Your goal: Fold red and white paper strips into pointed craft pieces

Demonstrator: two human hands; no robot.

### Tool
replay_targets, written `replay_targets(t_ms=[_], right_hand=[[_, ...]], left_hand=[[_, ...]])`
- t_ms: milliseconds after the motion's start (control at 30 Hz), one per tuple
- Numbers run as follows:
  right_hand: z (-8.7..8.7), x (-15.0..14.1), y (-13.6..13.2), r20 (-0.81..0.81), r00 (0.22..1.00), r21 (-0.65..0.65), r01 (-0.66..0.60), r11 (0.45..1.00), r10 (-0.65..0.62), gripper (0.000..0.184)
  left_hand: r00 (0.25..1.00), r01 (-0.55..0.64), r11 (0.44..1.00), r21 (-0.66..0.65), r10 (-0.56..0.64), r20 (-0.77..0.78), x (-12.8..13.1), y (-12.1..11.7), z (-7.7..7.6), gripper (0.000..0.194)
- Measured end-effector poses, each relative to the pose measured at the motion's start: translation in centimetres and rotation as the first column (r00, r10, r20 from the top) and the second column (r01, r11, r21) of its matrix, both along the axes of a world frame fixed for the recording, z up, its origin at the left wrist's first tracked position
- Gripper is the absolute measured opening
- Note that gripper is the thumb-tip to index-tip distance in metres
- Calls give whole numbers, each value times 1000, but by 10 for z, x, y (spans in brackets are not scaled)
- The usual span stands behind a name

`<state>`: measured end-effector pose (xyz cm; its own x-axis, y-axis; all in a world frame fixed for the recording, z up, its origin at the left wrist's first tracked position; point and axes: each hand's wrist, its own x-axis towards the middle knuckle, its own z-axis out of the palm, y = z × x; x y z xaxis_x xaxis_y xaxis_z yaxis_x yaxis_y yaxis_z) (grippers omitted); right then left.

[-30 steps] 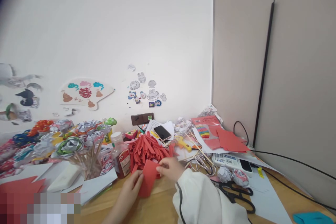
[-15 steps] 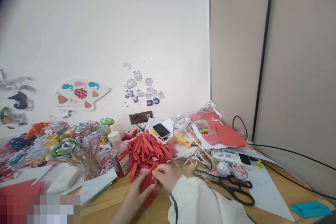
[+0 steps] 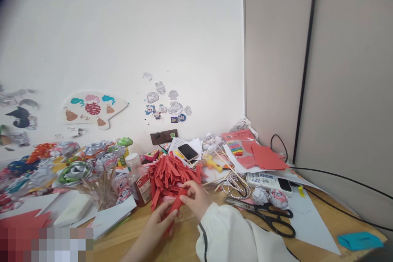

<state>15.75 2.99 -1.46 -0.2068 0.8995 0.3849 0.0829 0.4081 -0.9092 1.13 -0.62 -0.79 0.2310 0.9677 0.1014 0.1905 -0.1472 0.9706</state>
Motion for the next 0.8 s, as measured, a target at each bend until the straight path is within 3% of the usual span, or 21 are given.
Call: replay_targets(t_ms=[200,467,800], right_hand=[[-4,-4,4,-101,995,-112,-24,993,12,22],[-8,-4,9,-142,990,-128,-20,992,2,26],[-4,-2,7,-181,984,-151,-29,988,2,22]], left_hand=[[996,61,996,-58,-57,75,0,3,-5,34],[990,76,991,-114,-61,131,-4,8,-10,26],[985,14,982,-190,20,174,-5,8,-9,25]])
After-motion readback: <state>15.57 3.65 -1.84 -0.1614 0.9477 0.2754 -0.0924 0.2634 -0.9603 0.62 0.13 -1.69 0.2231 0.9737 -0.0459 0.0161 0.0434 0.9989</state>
